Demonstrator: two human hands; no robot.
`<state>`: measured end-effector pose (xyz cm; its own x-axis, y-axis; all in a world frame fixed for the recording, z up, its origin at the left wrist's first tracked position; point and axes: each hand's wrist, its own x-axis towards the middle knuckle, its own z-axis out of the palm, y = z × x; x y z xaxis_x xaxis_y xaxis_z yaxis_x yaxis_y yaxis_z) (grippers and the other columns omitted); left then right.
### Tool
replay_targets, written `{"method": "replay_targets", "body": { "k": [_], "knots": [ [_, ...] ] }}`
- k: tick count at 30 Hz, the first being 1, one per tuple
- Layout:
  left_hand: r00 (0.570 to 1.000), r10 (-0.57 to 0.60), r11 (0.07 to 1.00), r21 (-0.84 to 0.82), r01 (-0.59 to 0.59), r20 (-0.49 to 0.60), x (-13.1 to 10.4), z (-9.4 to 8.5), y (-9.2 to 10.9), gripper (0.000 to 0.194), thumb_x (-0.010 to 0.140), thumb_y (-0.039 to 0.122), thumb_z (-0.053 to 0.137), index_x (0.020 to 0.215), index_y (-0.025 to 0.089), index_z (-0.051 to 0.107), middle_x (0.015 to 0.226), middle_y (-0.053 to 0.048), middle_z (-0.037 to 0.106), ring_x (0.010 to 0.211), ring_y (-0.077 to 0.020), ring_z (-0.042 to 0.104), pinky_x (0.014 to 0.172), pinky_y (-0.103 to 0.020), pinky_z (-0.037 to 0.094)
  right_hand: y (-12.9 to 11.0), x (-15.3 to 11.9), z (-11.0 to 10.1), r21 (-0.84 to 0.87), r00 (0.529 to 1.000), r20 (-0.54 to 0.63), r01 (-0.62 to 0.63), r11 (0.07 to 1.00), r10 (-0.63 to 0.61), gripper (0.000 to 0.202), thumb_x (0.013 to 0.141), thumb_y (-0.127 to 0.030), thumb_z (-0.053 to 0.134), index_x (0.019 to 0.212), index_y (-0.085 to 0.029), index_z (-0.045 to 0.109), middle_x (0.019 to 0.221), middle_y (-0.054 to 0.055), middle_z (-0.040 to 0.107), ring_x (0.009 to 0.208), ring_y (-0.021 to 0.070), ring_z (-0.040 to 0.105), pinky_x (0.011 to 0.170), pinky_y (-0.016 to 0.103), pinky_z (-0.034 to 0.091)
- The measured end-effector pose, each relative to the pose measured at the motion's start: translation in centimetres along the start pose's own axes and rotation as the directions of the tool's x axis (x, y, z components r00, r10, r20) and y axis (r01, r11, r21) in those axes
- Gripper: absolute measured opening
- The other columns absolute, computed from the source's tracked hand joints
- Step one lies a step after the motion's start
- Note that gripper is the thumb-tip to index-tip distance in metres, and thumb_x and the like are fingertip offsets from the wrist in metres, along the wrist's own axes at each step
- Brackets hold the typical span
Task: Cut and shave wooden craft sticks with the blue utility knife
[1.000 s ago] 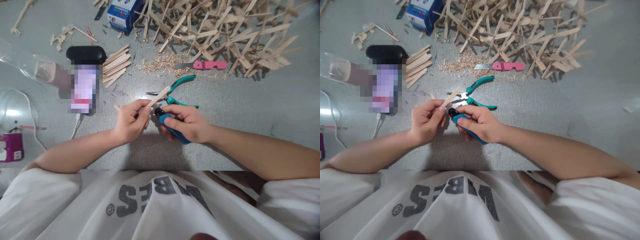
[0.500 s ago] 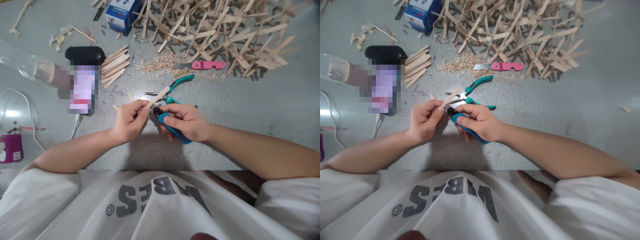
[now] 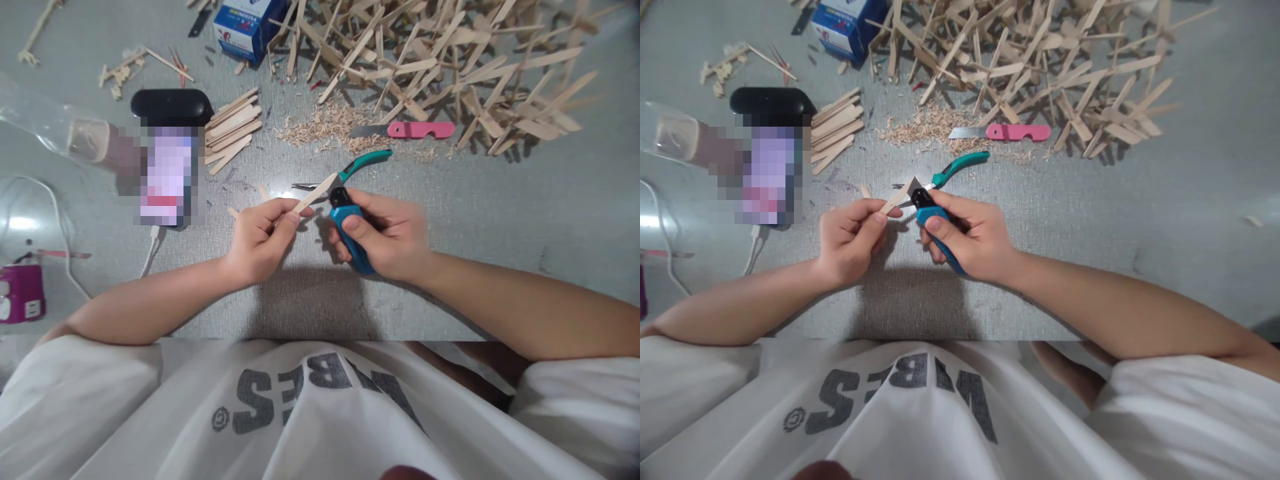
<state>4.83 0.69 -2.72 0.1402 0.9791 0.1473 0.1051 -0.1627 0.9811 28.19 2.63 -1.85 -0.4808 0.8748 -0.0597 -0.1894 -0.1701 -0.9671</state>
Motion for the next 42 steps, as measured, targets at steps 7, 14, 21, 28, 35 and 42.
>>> {"method": "replay_targets", "body": {
  "k": [7,14,21,28,35,42],
  "knots": [
    [0.998,0.055,0.989,0.139,-0.051,-0.026,-0.1,0.1,0.3,0.043,0.115,0.053,0.062,0.110,0.018,0.086,0.066,-0.001,0.068,0.056,-0.0113,0.055,0.054,-0.027,0.045,-0.3,0.2,-0.6,-0.001,0.957,0.212,-0.200,0.980,0.196,0.045,0.105,-0.049,0.083,0.133,-0.015,0.082,0.080,0.001,0.071,0.056,0.0090,0.064,0.050,0.021,0.055],
    [0.999,0.051,0.987,0.153,-0.049,-0.010,-0.1,0.1,0.5,0.042,0.115,0.051,0.061,0.111,0.017,0.086,0.078,-0.004,0.077,0.057,-0.0109,0.056,0.056,-0.027,0.046,-0.3,0.5,-0.9,0.002,0.950,0.227,-0.223,0.975,0.217,0.050,0.105,-0.051,0.082,0.138,-0.013,0.081,0.080,0.002,0.072,0.055,0.0098,0.066,0.049,0.021,0.056],
    [0.999,0.043,0.985,0.166,-0.041,-0.007,-0.2,0.0,0.4,0.042,0.115,0.051,0.061,0.112,0.017,0.087,0.071,-0.002,0.072,0.053,-0.0099,0.049,0.052,-0.027,0.041,-0.6,0.9,-1.0,0.002,0.934,0.264,-0.249,0.968,0.240,0.048,0.105,-0.048,0.081,0.137,-0.011,0.078,0.079,0.002,0.072,0.052,0.0111,0.068,0.046,0.021,0.055],
    [0.999,0.032,0.990,0.136,-0.031,-0.005,0.2,-0.1,0.6,0.042,0.115,0.050,0.062,0.108,0.017,0.086,0.088,-0.007,0.081,0.074,-0.0156,0.069,0.067,-0.029,0.056,-0.4,1.1,-1.0,0.096,0.934,0.251,-0.285,0.954,0.254,0.047,0.103,-0.049,0.085,0.132,-0.012,0.078,0.077,0.000,0.072,0.052,0.0105,0.066,0.045,0.020,0.054],
    [0.999,0.050,0.990,0.135,-0.050,0.006,0.3,0.0,1.0,0.042,0.115,0.050,0.061,0.107,0.017,0.086,0.083,-0.005,0.079,0.068,-0.0139,0.065,0.065,-0.028,0.054,0.3,0.0,-0.3,-0.011,0.978,0.142,-0.150,0.989,0.150,0.042,0.106,-0.049,0.080,0.131,-0.015,0.081,0.080,0.000,0.068,0.056,0.0080,0.059,0.051,0.022,0.055],
    [0.995,0.096,0.974,0.204,-0.094,0.002,0.1,0.1,1.3,0.042,0.116,0.048,0.059,0.106,0.018,0.086,0.073,-0.002,0.071,0.058,-0.0115,0.053,0.058,-0.027,0.049,-0.4,-0.4,0.1,-0.271,0.989,0.147,0.024,0.962,0.017,0.030,0.112,-0.039,0.068,0.126,-0.016,0.082,0.078,-0.001,0.069,0.054,0.0072,0.059,0.051,0.020,0.051]
  ]
}}
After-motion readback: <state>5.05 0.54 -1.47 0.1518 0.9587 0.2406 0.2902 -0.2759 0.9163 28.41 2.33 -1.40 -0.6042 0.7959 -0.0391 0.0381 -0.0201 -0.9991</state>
